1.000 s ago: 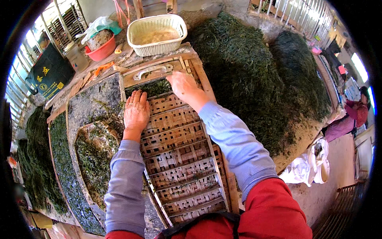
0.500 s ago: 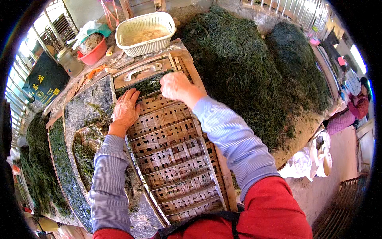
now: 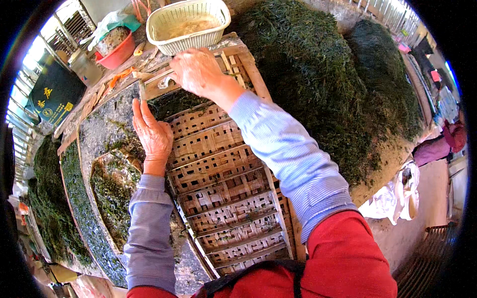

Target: The person spreads green leaves over a wooden lattice rack and a flat stone surface by hand, then uses a wooden handle to press and move the leaves across the stone.

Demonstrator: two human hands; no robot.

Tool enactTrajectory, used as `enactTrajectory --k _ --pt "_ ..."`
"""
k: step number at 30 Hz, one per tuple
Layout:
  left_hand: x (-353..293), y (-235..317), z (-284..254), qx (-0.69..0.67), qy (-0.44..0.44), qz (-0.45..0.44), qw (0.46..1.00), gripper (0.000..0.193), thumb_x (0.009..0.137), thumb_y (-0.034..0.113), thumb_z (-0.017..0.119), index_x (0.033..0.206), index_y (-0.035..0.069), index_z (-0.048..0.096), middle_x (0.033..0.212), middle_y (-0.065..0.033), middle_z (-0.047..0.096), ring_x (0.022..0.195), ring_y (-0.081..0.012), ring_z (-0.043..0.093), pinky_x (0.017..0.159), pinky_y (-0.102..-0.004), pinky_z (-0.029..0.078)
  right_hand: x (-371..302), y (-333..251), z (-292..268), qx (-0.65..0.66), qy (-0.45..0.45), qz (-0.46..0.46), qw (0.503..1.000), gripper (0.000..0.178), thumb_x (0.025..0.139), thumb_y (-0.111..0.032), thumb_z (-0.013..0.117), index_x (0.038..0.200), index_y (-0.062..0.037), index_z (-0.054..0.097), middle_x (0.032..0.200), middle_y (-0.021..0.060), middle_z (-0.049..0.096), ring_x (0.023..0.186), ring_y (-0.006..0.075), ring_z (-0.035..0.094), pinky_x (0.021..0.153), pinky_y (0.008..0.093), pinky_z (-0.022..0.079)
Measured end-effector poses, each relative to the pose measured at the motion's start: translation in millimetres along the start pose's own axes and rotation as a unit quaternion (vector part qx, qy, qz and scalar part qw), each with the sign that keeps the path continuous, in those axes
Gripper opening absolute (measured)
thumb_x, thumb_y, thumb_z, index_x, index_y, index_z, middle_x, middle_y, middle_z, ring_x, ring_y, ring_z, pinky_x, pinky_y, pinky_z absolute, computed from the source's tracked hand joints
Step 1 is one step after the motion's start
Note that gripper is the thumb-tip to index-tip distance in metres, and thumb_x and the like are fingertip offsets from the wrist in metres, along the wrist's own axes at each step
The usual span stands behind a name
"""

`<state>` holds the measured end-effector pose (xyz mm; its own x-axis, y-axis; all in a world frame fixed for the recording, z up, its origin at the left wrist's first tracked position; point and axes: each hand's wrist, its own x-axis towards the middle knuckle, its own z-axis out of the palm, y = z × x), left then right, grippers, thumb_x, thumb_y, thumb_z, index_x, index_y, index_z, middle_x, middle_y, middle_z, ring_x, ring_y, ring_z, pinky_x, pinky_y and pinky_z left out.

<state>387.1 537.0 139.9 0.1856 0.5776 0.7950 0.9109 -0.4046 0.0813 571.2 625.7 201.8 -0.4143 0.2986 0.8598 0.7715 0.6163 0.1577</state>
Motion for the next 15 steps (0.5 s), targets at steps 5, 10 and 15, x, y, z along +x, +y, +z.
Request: enactTrajectory --k 5,10,15 --pt "-2.0 -2.2 4.0 0.018 0.008 -0.023 1.0 0.081 0.064 -0.005 0.052 0.137 -0.004 0.016 0.143 -0.0282 0.016 0.133 -0.042 0.02 0.105 -0.0522 0.019 -0.6 -0.2 27.6 0.016 -0.197 0.069 0.978 0.019 0.081 -0.029 0.061 0.081 -0.0102 0.065 0.077 0.0082 0.063 0.08 0.028 0.062 0.075 0.0435 0.047" --pt "-1.8 -4.3 3.9 0.025 0.032 0.0 0.999 0.075 0.066 -0.005 0.052 0.135 -0.005 0.021 0.14 -0.0311 0.02 0.13 -0.0437 0.025 0.103 -0.0547 0.022 -6.2 -33.8 -12.6 0.051 -0.191 0.069 0.978 0.014 0.074 -0.021 0.065 0.085 -0.0123 0.066 0.076 0.0073 0.059 0.075 0.0247 0.06 0.065 0.0386 0.051" --pt "2.3 1.0 14.2 0.068 -0.096 0.068 0.991 0.046 0.07 -0.005 0.048 0.116 0.001 0.051 0.119 -0.0162 0.054 0.112 -0.0324 0.049 0.097 -0.0445 0.037 -52.6 -39.0 -2.2 0.074 -0.079 0.059 0.992 0.008 0.072 -0.02 0.061 0.072 -0.0119 0.061 0.072 0.0056 0.057 0.074 0.0232 0.06 0.057 0.0363 0.051"
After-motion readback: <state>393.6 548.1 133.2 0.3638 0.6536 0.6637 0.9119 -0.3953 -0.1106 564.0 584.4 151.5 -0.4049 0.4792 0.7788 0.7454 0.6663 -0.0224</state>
